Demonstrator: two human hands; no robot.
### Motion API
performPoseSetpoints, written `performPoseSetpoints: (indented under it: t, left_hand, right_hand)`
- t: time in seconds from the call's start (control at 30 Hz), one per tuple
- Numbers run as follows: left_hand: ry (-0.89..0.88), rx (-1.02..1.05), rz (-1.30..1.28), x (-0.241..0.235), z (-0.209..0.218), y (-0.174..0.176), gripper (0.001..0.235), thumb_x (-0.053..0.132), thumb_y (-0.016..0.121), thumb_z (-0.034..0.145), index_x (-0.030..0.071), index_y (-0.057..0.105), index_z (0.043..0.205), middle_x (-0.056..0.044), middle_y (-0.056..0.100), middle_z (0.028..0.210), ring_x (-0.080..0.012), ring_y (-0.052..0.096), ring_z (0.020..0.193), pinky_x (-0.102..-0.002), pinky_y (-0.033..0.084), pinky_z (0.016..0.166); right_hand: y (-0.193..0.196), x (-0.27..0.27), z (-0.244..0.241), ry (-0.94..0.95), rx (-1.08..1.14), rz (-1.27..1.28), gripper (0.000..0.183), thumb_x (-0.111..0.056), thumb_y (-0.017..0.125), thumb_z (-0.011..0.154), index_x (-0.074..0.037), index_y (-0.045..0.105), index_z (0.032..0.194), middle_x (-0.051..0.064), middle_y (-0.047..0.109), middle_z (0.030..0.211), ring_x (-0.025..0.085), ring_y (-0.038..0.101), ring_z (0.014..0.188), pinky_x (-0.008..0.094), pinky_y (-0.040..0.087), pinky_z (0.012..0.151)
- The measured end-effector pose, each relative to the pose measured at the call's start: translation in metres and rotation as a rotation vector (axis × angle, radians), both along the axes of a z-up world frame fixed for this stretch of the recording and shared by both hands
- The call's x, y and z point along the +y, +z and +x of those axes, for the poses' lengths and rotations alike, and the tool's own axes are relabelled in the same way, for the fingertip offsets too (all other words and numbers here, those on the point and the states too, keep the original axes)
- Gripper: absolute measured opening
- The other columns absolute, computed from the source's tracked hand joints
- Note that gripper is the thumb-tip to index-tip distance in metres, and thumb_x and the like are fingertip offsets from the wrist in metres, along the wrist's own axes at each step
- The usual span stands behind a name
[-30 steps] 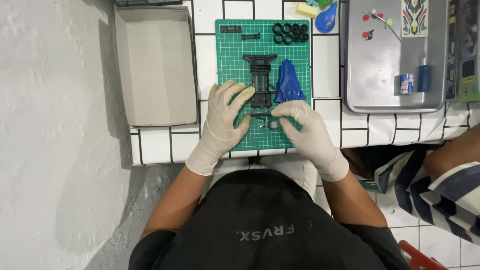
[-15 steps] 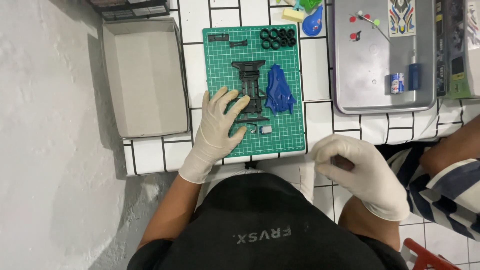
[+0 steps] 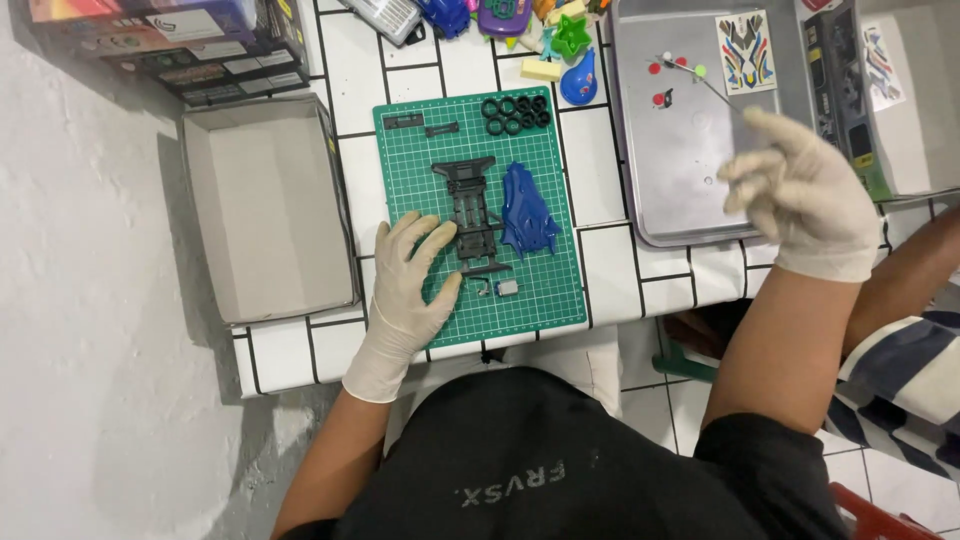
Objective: Assembling a plastic toy car chassis by attaching various small components like gears and body parts.
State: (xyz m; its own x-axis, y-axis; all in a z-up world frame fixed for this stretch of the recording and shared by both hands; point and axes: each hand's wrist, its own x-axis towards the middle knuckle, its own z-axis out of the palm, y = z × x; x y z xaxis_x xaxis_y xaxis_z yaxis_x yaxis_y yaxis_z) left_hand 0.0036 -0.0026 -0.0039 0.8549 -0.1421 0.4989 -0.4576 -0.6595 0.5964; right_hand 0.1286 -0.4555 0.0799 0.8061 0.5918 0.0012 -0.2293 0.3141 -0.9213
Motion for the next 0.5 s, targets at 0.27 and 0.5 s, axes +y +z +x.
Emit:
performPoseSetpoints:
  t: [0.27, 0.5]
  left_hand:
    - [0.02, 0.053, -0.003, 0.0, 0.0, -0.002, 0.044, 0.025, 0.061, 0.095, 0.011, 0.058, 0.136, -0.011, 0.055, 0.136, -0.0387, 0.048, 0.135, -0.064, 0.031, 0.117]
    - [0.017, 0.031, -0.021, 0.0, 0.001, 0.0, 0.041, 0.025, 0.058, 0.098, 0.008, 0.058, 0.135, -0.012, 0.055, 0.134, -0.0381, 0.048, 0.134, -0.062, 0.033, 0.117]
  right_hand:
    - [-0.031, 0.038, 0.099, -0.63, -0.433, -1.042, 0.035, -0.004, 0.064, 0.095, -0.005, 0.069, 0.129, 0.006, 0.066, 0.1, 0.012, 0.064, 0.083, 0.023, 0.053, 0.075]
    - [-0.106, 0.008, 0.169, -0.457, -0.826, -1.465, 0.013, -0.013, 0.078, 0.093, -0.015, 0.081, 0.105, 0.016, 0.06, 0.117, 0.034, 0.06, 0.102, 0.051, 0.05, 0.07]
